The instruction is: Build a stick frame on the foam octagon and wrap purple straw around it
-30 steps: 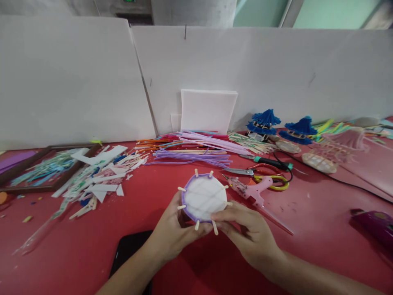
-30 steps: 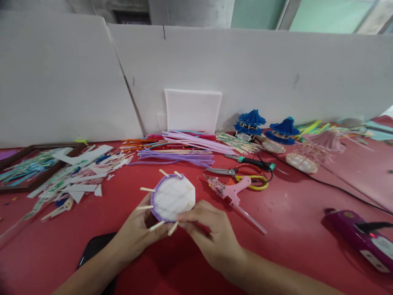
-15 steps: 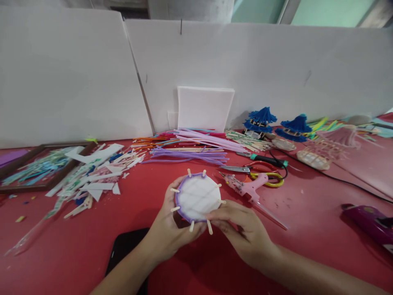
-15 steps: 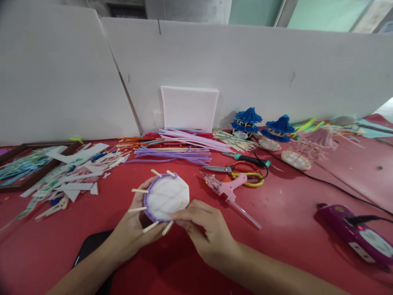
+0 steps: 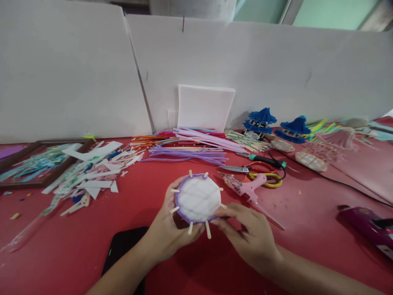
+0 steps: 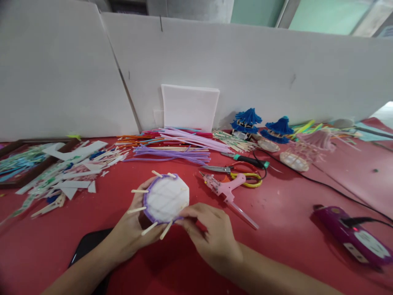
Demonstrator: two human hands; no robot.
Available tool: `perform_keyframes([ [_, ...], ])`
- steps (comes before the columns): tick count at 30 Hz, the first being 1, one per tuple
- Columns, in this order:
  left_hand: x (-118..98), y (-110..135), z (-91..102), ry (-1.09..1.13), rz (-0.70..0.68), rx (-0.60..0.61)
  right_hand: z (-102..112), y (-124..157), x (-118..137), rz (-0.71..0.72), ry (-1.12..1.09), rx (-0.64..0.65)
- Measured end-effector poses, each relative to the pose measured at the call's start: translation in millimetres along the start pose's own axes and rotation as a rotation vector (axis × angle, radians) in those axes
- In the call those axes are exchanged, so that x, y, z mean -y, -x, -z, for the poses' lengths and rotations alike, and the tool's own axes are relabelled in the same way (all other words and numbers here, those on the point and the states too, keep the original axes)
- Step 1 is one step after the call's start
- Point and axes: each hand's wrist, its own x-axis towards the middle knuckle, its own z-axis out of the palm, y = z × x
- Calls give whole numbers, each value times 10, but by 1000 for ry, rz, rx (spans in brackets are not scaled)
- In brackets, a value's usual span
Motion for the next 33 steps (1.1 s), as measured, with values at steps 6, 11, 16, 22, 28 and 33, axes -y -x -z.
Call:
perform_keyframes([
  [6,3,14,-15,133,24,53,4,35,-7,103,69,9],
  [11,69,53,-18,110,20,12,3,9,-48,97,27,42],
  [16,85,67,-12,92,34,37,-19,42,-81,70,2,185],
  [22,83,92,-23,61,1,74,-25,95,-66,33,-139,346],
  [28,127,82,-37,46,10,28,-52,73,2,-136,-297,414],
  [33,71,68,-75,49,-40,-44,-128,56,26,-246,-339,338],
])
